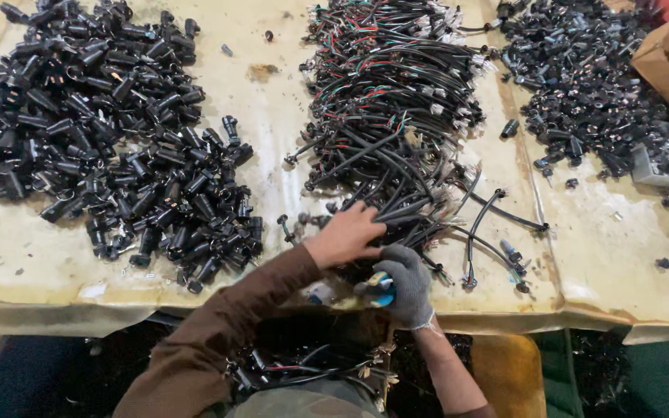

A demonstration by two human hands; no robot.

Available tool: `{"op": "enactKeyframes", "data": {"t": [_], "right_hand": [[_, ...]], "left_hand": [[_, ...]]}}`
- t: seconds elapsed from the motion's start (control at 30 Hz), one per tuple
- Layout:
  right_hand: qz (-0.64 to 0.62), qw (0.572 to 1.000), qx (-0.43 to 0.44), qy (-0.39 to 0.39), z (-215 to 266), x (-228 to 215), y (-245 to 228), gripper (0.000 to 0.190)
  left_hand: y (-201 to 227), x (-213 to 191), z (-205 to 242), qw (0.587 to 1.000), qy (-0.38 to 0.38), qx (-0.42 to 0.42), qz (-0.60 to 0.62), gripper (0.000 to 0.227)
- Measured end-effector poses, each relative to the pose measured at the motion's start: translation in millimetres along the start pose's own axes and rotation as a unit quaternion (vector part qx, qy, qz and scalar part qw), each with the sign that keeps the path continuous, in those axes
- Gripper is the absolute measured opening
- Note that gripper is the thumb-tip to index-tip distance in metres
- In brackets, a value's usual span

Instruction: The person repeatedly picks up black insulated wires from a table, uses pliers to strip the insulation from the ends, and places the stripped wires into a bin below. The process is continuous and repetitive throughout the clip.

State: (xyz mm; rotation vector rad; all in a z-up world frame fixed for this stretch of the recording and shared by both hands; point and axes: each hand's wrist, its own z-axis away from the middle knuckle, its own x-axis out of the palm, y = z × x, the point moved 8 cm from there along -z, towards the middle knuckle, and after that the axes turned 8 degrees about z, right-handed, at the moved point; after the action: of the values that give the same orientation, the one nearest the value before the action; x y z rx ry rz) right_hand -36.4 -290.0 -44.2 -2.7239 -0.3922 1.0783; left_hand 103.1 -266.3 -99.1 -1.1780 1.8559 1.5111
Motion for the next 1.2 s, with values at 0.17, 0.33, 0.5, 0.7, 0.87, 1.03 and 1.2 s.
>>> {"op": "enactKeyframes", "data": {"t": [0.17,0.33,0.5,0.7,0.87,1.03,1.2], "right_hand": [[0.008,0.983,-0.010,-0.186,-5,38,21,0.065],[-0.003,0.984,0.056,-0.170,-26,42,71,0.051],[0.004,0.990,0.087,-0.108,-42,22,92,0.037],[-0.058,0.976,0.195,-0.072,-66,4,56,0.010],[-0.238,0.867,0.420,-0.120,-59,63,-4,0.016],[0.030,0.958,0.276,-0.077,-105,137,-41,0.032],[0.131,0.938,0.309,-0.091,-91,156,-33,0.025]], "left_hand": [[-25,-66,-63,0.993,0.087,-0.024,0.080,0.053],[14,-147,-60,0.971,0.239,-0.023,-0.002,0.054],[12,-184,56,0.941,0.207,-0.205,0.170,0.044],[46,-138,231,0.925,0.246,-0.165,0.240,0.022],[30,-43,298,0.760,0.238,-0.388,0.464,0.025],[54,-35,278,0.817,0.175,-0.344,0.429,0.033],[82,-77,264,0.894,0.210,-0.154,0.364,0.034]]}}
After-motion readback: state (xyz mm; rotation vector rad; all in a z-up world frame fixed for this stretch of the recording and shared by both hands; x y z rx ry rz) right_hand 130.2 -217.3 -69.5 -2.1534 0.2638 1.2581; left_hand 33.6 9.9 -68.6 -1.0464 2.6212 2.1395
